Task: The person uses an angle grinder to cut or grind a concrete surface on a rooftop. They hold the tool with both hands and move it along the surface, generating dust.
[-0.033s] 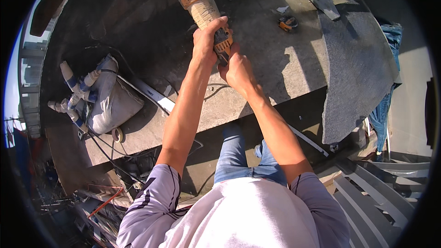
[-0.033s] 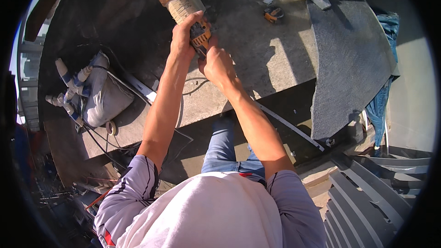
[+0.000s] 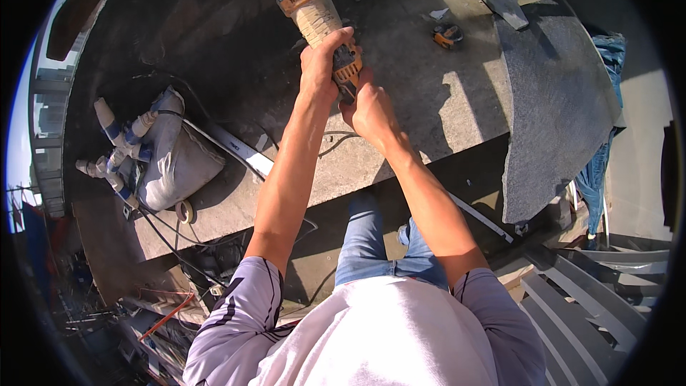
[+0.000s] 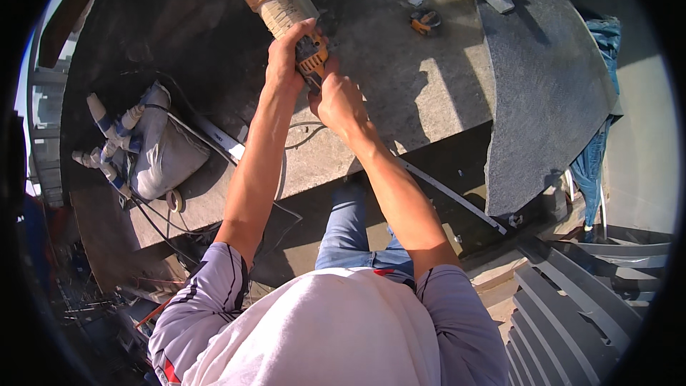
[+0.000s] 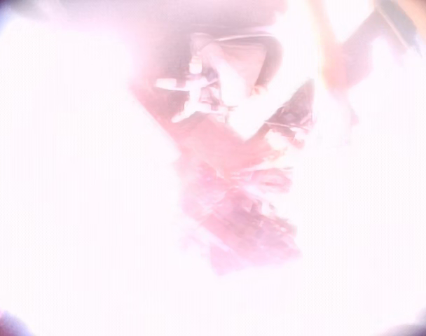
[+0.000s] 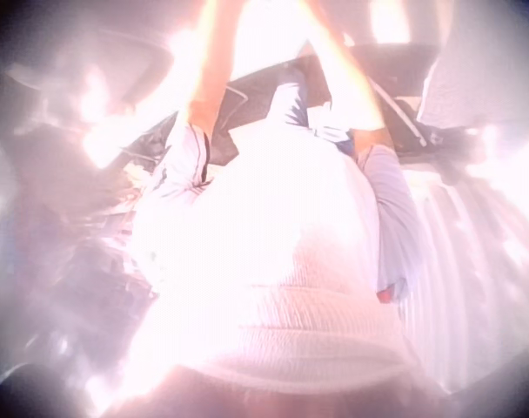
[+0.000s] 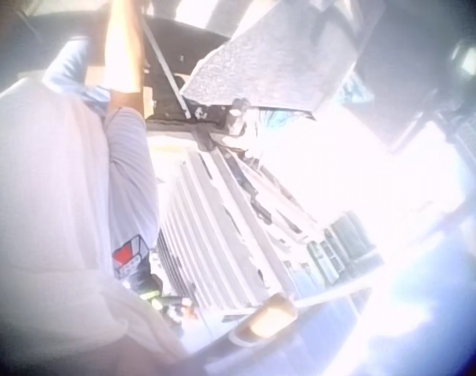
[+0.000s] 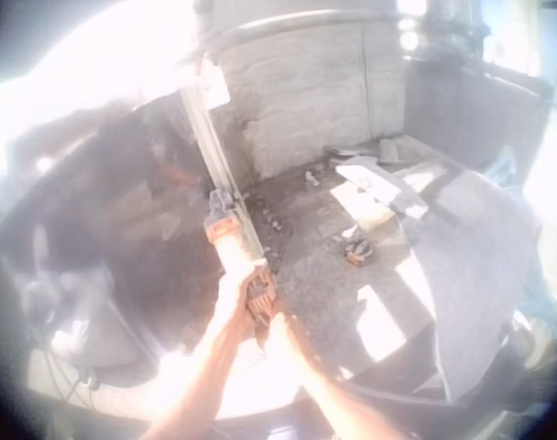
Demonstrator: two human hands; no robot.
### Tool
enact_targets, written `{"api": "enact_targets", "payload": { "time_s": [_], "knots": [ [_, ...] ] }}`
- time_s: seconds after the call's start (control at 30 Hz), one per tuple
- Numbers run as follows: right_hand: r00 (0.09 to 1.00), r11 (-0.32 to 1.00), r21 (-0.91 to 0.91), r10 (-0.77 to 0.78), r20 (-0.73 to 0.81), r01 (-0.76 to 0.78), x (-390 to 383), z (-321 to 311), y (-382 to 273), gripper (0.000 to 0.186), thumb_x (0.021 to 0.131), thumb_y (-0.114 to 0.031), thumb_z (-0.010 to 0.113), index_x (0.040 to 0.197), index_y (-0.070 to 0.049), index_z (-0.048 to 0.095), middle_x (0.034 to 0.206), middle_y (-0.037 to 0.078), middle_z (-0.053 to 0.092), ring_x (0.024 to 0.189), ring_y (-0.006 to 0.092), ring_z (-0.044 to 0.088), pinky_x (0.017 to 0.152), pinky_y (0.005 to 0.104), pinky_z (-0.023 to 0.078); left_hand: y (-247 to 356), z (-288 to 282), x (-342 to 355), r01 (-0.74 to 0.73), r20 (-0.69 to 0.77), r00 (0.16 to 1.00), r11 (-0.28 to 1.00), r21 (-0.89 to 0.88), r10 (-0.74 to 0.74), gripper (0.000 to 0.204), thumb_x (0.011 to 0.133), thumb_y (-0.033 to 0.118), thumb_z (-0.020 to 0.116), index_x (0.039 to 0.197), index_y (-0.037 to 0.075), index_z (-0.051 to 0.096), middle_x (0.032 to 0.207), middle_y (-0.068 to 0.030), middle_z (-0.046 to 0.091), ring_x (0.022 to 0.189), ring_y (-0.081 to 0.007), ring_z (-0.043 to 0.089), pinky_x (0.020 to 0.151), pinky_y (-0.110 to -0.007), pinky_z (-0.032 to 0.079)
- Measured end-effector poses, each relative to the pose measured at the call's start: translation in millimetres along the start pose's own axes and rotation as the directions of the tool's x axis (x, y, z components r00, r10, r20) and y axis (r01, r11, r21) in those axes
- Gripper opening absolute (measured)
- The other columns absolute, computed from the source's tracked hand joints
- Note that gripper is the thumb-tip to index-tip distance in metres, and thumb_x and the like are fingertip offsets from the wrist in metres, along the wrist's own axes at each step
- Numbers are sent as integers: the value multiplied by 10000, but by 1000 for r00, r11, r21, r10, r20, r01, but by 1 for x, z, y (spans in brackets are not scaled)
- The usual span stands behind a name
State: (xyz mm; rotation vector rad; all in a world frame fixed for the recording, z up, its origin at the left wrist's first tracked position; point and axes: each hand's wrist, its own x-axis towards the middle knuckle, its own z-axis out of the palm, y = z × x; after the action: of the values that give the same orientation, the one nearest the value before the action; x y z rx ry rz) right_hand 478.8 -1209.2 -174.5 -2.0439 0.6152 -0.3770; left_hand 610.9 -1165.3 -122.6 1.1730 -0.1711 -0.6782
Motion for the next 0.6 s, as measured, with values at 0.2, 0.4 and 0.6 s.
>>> {"api": "enact_targets", "payload": {
  "time_s": [0.2, 0.4, 0.6],
  "knots": [
    [1000, 1000, -14, 2, -2, -2, 2, -2, 11, 612, 886, -111, 796, 1353, 84, 452, 951, 324, 783, 956, 540, 771, 797, 567, 639, -3, 8, -1, 17, 0, 1000, 1000, -24, -17, 319, 891, 191, 872, 1098, -7, 731, 933, -91, 735, 811, -213, 743, 728, -395, 626],
    [1000, 999, 15, -31, -2, 31, 6, 3, 9, 618, 882, -118, 802, 1350, 73, 446, 964, 324, 783, 951, 537, 773, 784, 578, 636, -2, 2, 2, 7, -1, 1000, 1000, -2, -7, 347, 909, 216, 864, 1133, -4, 716, 965, -102, 731, 856, -234, 750, 771, -406, 631],
    [998, 999, -31, -44, -39, 43, 16, 5, 5, 623, 872, -107, 806, 1350, 66, 447, 962, 316, 785, 950, 530, 777, 794, 573, 635, 7, 4, 7, 29, -25, 999, 999, 22, -29, 368, 892, 229, 876, 1137, 3, 719, 973, -100, 738, 859, -221, 751, 771, -398, 628]
  ]
}}
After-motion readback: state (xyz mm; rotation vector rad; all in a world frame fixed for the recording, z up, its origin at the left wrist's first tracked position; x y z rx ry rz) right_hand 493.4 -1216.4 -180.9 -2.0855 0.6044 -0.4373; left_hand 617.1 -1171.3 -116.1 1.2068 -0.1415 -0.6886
